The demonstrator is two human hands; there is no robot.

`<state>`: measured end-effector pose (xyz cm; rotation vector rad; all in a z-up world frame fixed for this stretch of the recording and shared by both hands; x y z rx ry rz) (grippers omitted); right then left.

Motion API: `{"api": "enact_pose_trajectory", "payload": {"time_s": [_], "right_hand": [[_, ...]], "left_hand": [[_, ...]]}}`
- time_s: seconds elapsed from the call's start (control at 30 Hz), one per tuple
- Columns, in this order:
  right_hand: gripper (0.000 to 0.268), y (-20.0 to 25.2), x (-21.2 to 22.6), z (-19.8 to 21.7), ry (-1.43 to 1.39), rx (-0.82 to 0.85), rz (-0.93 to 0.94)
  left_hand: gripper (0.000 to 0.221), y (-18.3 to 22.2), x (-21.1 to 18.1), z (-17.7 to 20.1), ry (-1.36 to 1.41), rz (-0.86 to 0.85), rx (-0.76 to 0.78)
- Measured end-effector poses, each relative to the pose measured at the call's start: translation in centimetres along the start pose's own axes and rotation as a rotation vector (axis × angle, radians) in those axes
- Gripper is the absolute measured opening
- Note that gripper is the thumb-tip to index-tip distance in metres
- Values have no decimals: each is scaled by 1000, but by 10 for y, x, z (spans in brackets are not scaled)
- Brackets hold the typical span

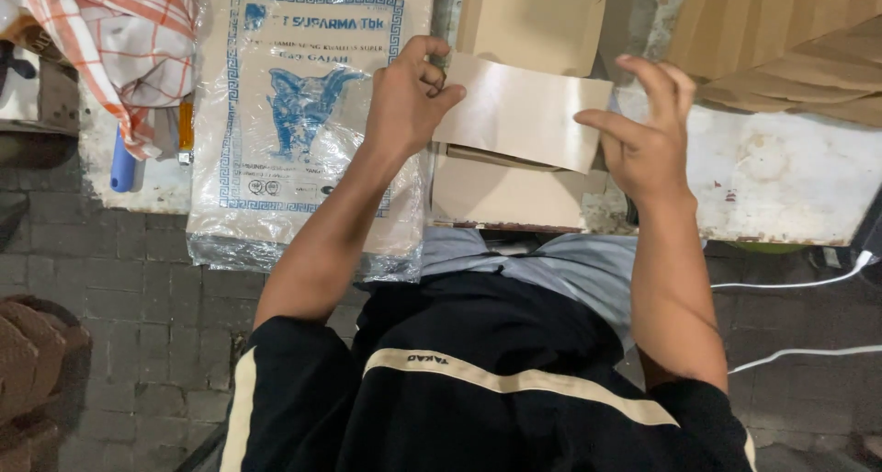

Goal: Cutting paper sheets from a stack and using them to line the interior of cardboard boxes.

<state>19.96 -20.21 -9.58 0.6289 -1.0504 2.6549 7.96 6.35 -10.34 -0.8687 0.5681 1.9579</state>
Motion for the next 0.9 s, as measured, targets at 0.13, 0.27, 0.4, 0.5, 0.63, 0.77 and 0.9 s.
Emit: {"api": "enact_pose_trajectory", "payload": {"time_s": [0.13,0.27,0.4,0.5,0.63,0.77,0.9], "right_hand": [[29,-5,-5,-11,143,200,-8],[48,-5,-5,-14,241,271,-11],[36,-8,-1,-20,454,363,-31],[17,-12,0,-25,602,397,23],[39,-8,-10,-41,816,466,116],[21,-15,-14,-49,837,521,196],[14,-25,-3,-32,747,552,299]], "left_hand": [[44,-4,0,-3,-61,38,76],[38,-5,4,-13,-138,78,87],[41,-14,-1,-18,-441,133,152],[43,-20,-2,-24,-575,172,198],[51,-29,3,-35,-702,185,218],[49,-37,12,-55,-904,142,164],[35,-40,25,-68,-1004,137,177]]}}
Point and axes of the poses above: each hand's wrist, its own y-axis away from the middle knuckle, its own z-axis out of the back of the hand, x = y × z, the point moved 3 cm from there along -y, towards the middle knuckle, and after that the axes turned 12 degrees about -y, right-handed, at the moved point
